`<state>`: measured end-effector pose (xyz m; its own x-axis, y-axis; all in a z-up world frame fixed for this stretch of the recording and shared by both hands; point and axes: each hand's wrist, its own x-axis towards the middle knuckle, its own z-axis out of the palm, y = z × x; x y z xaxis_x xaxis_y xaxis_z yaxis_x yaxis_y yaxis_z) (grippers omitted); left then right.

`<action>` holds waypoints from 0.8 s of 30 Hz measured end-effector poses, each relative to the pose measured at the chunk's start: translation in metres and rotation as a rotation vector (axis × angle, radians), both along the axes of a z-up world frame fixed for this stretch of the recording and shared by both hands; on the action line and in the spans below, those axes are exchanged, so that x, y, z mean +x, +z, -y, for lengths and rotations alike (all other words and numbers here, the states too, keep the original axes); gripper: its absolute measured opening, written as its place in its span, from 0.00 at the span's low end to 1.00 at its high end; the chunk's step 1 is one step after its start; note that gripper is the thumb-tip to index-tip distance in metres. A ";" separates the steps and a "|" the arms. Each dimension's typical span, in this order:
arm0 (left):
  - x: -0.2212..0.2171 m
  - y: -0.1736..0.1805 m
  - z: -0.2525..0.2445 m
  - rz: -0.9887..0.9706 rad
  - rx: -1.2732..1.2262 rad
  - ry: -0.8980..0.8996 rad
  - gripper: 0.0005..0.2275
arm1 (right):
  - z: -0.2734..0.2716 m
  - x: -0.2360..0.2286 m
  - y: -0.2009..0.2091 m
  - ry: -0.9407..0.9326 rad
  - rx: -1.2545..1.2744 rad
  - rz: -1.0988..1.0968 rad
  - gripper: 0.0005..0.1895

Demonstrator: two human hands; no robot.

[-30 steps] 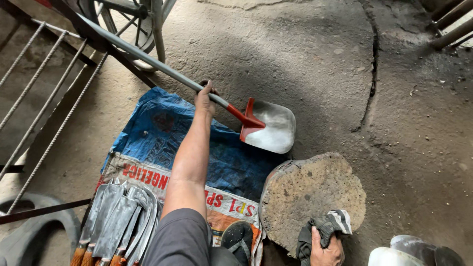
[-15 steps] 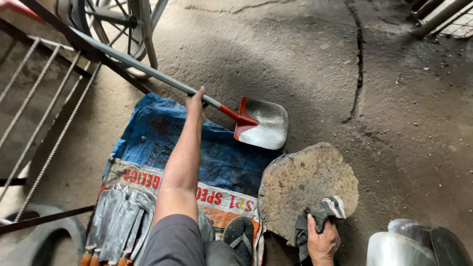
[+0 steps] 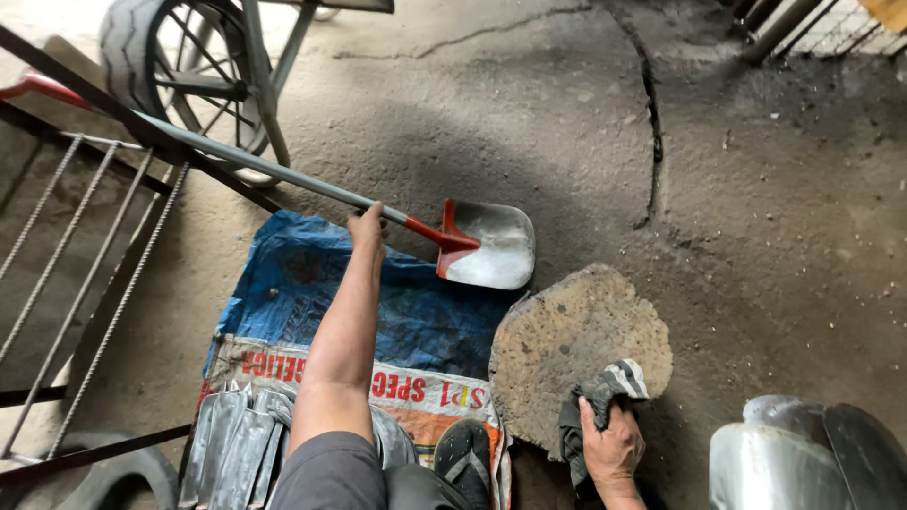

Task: The person sits on the floor and wipes the metal heads of several shovels and a hoe with a dark cloth. They handle each tool one at a time, wiping the blade and handle, then place the cleaned tools aside.

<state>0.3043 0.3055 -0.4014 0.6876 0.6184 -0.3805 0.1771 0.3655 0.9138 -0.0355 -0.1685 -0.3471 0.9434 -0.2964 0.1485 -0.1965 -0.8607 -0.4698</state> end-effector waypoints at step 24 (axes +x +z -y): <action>0.108 0.064 0.020 0.724 -0.821 0.135 0.18 | 0.035 0.005 -0.068 0.153 0.077 0.183 0.24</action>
<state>0.4125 0.2858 -0.3378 0.8595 0.4491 -0.2440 -0.3896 0.8847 0.2559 -0.0307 -0.2032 -0.4153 0.9379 -0.1688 0.3031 0.0279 -0.8341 -0.5510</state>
